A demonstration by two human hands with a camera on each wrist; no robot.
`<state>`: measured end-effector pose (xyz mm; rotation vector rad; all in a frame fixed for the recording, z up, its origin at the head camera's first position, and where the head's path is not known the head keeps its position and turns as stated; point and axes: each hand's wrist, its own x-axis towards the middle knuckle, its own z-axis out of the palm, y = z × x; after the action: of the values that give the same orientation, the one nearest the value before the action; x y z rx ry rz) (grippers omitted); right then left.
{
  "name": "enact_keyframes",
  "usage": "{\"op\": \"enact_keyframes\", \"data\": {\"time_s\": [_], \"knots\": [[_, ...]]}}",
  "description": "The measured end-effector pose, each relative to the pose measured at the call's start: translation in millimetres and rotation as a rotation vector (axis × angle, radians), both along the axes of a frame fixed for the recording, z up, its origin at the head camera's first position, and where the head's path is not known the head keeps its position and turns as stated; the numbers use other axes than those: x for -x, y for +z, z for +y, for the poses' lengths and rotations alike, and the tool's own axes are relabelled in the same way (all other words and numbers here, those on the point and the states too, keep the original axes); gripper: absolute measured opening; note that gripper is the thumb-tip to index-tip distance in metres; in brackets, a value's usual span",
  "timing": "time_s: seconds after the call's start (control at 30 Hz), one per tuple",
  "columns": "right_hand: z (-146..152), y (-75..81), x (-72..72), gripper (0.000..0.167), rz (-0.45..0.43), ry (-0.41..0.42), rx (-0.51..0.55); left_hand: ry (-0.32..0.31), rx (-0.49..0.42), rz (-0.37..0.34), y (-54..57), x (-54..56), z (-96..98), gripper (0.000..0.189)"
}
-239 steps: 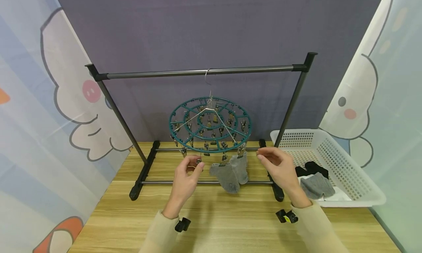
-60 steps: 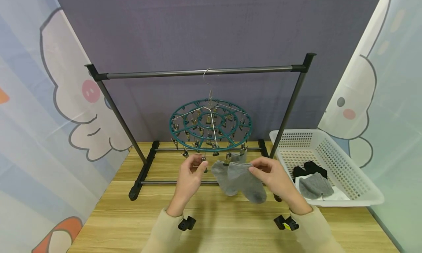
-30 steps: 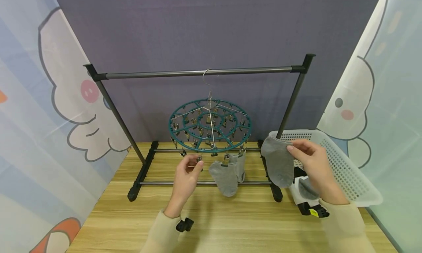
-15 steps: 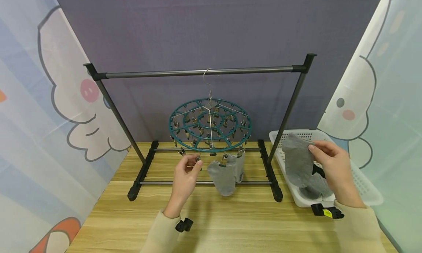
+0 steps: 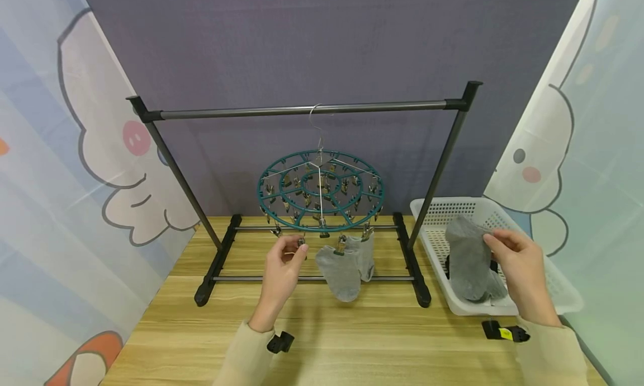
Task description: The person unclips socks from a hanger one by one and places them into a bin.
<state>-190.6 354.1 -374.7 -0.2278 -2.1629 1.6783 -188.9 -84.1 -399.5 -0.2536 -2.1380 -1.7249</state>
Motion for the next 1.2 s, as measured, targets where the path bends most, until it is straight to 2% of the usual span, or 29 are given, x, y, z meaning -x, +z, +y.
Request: {"op": "enact_keyframes", "data": {"time_s": [0.13, 0.3, 0.43, 0.63, 0.83, 1.1, 1.2], "knots": [[4.7, -12.5, 1.9, 0.021, -0.094, -0.052, -0.037, 0.001, -0.001, 0.003, 0.3, -0.3, 0.1, 0.028], [15.2, -26.4, 1.9, 0.043, -0.19, -0.102, -0.176, 0.004, -0.002, 0.007, 1.3, -0.8, 0.3, 0.028], [22.7, -34.3, 0.8, 0.046, -0.222, -0.128, -0.266, 0.005, -0.001, 0.005, 0.6, 0.0, -0.1, 0.027], [30.5, -40.3, 2.2, 0.039, -0.214, -0.122, -0.367, 0.008, -0.003, 0.009, 0.0, -0.1, -0.9, 0.026], [27.8, -38.3, 3.0, 0.035, -0.207, -0.138, -0.423, 0.001, -0.008, -0.001, -3.0, 1.7, -1.9, 0.027], [-2.0, -23.8, -0.3, 0.04, -0.134, 0.012, -0.412, -0.001, -0.012, 0.013, -2.2, 0.9, -2.2, 0.026], [-14.6, -18.2, 0.7, 0.041, -0.089, 0.042, -0.42, -0.002, -0.012, 0.018, -1.3, -0.1, -2.4, 0.026]]}}
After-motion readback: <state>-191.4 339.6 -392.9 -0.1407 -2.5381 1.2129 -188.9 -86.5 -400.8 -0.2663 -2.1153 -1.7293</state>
